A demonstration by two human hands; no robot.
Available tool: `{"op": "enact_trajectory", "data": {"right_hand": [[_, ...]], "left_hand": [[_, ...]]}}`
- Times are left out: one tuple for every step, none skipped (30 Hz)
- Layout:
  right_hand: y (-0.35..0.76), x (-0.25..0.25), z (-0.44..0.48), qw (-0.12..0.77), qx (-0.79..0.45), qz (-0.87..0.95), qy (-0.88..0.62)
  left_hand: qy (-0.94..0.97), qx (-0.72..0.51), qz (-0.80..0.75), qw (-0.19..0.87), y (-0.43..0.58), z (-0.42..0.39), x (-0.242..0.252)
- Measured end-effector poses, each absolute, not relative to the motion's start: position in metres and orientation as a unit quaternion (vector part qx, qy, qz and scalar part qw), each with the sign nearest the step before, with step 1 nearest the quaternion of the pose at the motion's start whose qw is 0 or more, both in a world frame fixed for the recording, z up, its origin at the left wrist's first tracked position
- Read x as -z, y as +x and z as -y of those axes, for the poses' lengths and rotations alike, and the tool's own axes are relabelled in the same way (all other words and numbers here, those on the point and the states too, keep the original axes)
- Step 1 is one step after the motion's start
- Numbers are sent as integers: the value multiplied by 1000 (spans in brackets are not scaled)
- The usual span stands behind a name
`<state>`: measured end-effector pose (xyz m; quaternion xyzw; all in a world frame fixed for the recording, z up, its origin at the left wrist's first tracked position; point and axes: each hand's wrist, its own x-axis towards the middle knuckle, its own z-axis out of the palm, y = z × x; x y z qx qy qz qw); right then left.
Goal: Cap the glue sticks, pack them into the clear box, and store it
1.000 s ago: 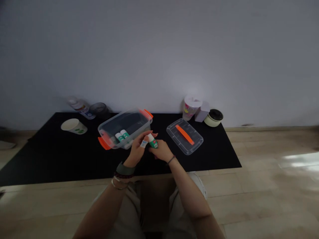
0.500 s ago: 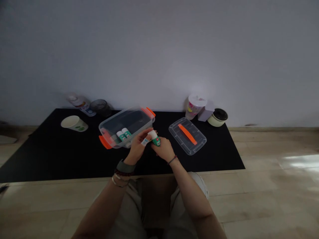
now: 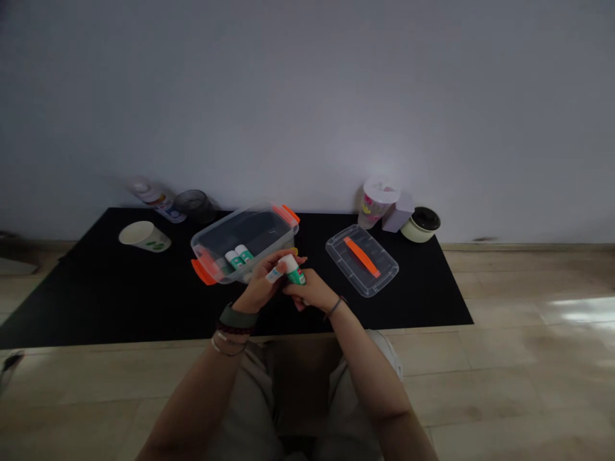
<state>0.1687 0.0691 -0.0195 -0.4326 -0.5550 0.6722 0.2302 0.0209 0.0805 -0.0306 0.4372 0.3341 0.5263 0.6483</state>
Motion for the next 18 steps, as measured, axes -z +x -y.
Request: {"op": "enact_trajectory", "data": {"right_hand": [[169, 20, -68, 227, -737, 518, -370], [168, 21, -67, 221, -787, 485, -312], [167, 21, -66, 215, -820, 459, -266], [166, 21, -65, 211, -840, 442, -236], [164, 21, -65, 213, -846, 434, -226], [162, 21, -65, 223, -840, 435, -235], [160, 21, -65, 240, -823, 444, -263], [159, 22, -66, 259, -793, 459, -306], [158, 23, -67, 280, -749, 481, -359], [158, 25, -68, 297, -693, 509, -416], [158, 26, -69, 309, -630, 538, -467], [159, 27, -70, 313, -572, 564, -506], [160, 28, -70, 309, -532, 585, -529], [161, 28, -71, 300, -515, 600, -534], [162, 28, -71, 286, -524, 607, -524], [163, 27, -70, 271, -555, 605, -503], [164, 26, -70, 258, -596, 595, -475], [164, 24, -69, 247, -636, 580, -445]], "left_hand": [[436, -519, -317, 664, 19, -80, 28], [433, -512, -299, 678, 18, -79, 26], [428, -507, -284, 692, 17, -78, 24], [421, -506, -274, 701, 16, -78, 23], [414, -507, -272, 706, 17, -77, 22], [407, -509, -277, 707, 17, -77, 23], [402, -513, -289, 702, 18, -77, 23], [400, -519, -305, 691, 19, -77, 25], [404, -526, -322, 676, 21, -77, 26], [411, -532, -338, 658, 21, -77, 28], [421, -538, -351, 640, 22, -78, 29], [432, -541, -360, 625, 22, -78, 30], [442, -542, -366, 614, 21, -78, 31], [451, -538, -368, 609, 20, -78, 31], [458, -534, -368, 609, 19, -78, 32], [463, -528, -364, 611, 18, -77, 32], [468, -521, -357, 618, 16, -77, 32], [471, -516, -351, 624, 15, -76, 32]]}}
